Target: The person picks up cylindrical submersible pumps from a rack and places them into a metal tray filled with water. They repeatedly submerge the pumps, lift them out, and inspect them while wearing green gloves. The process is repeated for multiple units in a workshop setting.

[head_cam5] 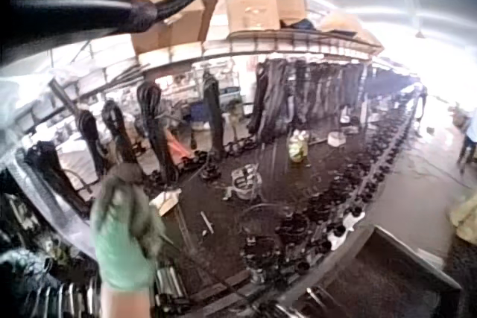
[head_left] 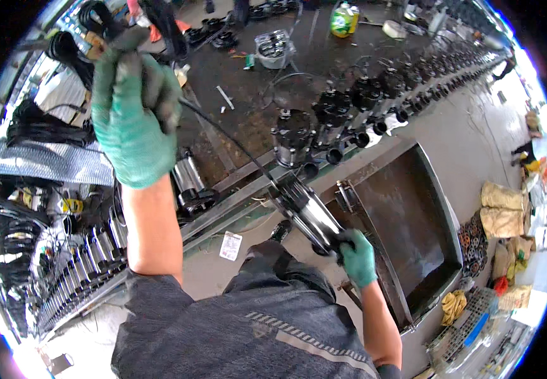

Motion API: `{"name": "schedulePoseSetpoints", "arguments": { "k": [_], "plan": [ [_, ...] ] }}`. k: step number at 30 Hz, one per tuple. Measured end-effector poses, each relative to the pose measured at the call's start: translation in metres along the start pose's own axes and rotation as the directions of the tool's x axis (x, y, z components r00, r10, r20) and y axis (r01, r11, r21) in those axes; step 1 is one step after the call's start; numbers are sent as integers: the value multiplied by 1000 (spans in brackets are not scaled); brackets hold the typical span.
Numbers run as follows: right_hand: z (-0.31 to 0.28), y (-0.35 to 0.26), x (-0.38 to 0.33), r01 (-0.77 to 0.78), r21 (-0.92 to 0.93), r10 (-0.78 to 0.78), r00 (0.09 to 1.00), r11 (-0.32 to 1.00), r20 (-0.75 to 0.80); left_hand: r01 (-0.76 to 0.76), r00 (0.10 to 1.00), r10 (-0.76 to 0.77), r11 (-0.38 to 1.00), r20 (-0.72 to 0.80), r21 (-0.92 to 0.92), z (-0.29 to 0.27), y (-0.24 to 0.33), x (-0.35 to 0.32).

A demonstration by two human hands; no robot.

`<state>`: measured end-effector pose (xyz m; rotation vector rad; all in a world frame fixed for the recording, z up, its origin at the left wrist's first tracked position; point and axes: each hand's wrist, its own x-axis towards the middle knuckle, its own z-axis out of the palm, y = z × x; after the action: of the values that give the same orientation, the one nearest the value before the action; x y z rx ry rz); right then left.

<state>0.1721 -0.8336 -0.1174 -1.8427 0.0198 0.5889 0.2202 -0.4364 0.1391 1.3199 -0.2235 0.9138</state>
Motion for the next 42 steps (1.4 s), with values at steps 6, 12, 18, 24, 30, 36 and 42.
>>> {"name": "schedulePoseSetpoints", "arguments": {
  "k": [6, 12, 18, 24, 30, 36, 42],
  "plan": [
    [158, -39, 113, 170, 36, -172, 981, 985, 93, -116, 989, 139, 947, -55, 299, -47, -6, 39],
    [252, -63, 167, 98, 72, -108, 981, 993, 161, -81, 997, 79, 906, 21, 415, -102, -45, 35],
    [268, -89, 181, -272, 415, 28, 862, 868, 507, 127, 986, -170, 726, -3, 676, -170, -106, -2],
    [205, -73, 171, 538, -263, -406, 811, 801, 421, 92, 967, -256, 380, 9, 921, -199, -146, -35],
    [94, -29, 123, -76, -8, 73, 914, 997, 398, -30, 999, 31, 20, 29, 999, -152, -152, -68],
    [23, 12, 56, -261, 358, 238, 965, 896, 107, 281, 849, -489, 739, 201, 612, -50, -213, -76],
    [-1, 68, 3, -185, 574, 279, 957, 797, -80, 573, 788, -593, 804, 165, 156, 6, -274, -71]
  ]
}}
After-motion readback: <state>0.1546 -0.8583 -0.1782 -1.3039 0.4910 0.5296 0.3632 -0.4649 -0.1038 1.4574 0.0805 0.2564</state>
